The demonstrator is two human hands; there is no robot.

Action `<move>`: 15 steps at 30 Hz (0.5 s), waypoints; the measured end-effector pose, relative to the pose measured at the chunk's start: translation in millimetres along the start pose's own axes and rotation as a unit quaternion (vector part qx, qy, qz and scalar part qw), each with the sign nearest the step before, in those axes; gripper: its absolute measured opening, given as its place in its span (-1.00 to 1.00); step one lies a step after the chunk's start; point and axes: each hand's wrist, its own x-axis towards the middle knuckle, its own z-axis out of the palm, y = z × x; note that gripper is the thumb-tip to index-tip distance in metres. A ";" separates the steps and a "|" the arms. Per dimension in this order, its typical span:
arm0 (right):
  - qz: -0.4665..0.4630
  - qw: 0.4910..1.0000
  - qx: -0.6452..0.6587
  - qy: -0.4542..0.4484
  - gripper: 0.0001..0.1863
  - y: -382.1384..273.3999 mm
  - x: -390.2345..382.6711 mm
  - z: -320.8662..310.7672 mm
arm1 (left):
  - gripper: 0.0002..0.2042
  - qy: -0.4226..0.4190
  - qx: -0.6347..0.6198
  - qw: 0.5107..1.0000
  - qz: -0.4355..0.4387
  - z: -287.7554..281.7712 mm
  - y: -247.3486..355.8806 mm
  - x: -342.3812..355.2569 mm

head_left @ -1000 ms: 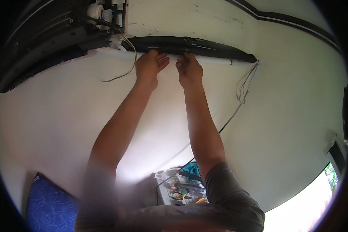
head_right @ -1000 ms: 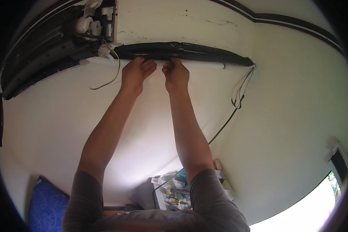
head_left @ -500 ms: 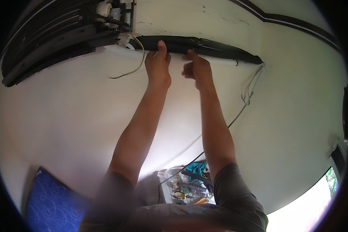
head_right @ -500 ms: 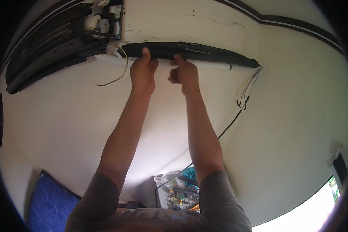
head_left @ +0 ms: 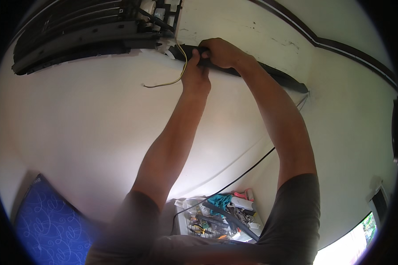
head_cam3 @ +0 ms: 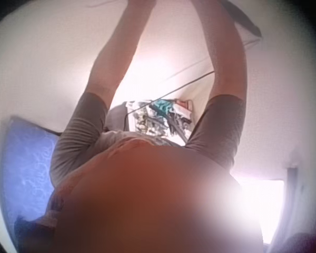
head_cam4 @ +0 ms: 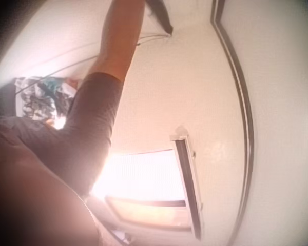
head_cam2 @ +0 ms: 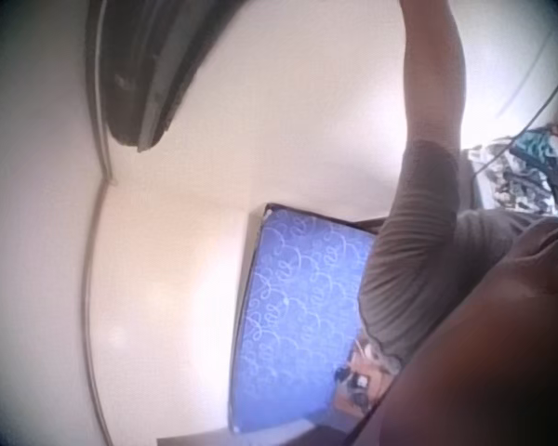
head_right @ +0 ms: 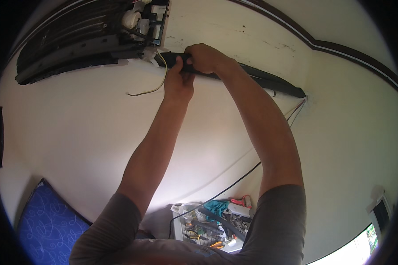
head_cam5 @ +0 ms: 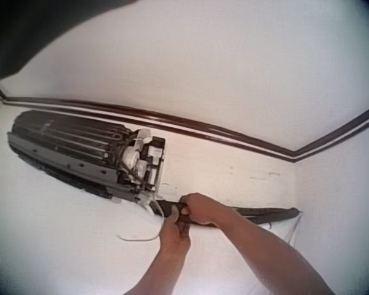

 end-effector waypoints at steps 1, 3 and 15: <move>-0.003 1.000 -0.008 -0.003 -0.69 -1.0 0.5 -1.2 | -0.68 -0.011 -0.012 1.000 0.003 1.6 -1.1 0.0; 0.027 1.000 -0.002 0.005 -0.69 -3.7 0.0 -1.9 | -0.64 0.023 -0.016 0.999 0.021 5.3 -6.7 -0.4; -0.043 0.983 0.034 0.173 -0.62 -7.9 -16.5 -6.3 | -0.64 -0.119 -0.125 0.984 -0.046 -1.1 21.5 16.1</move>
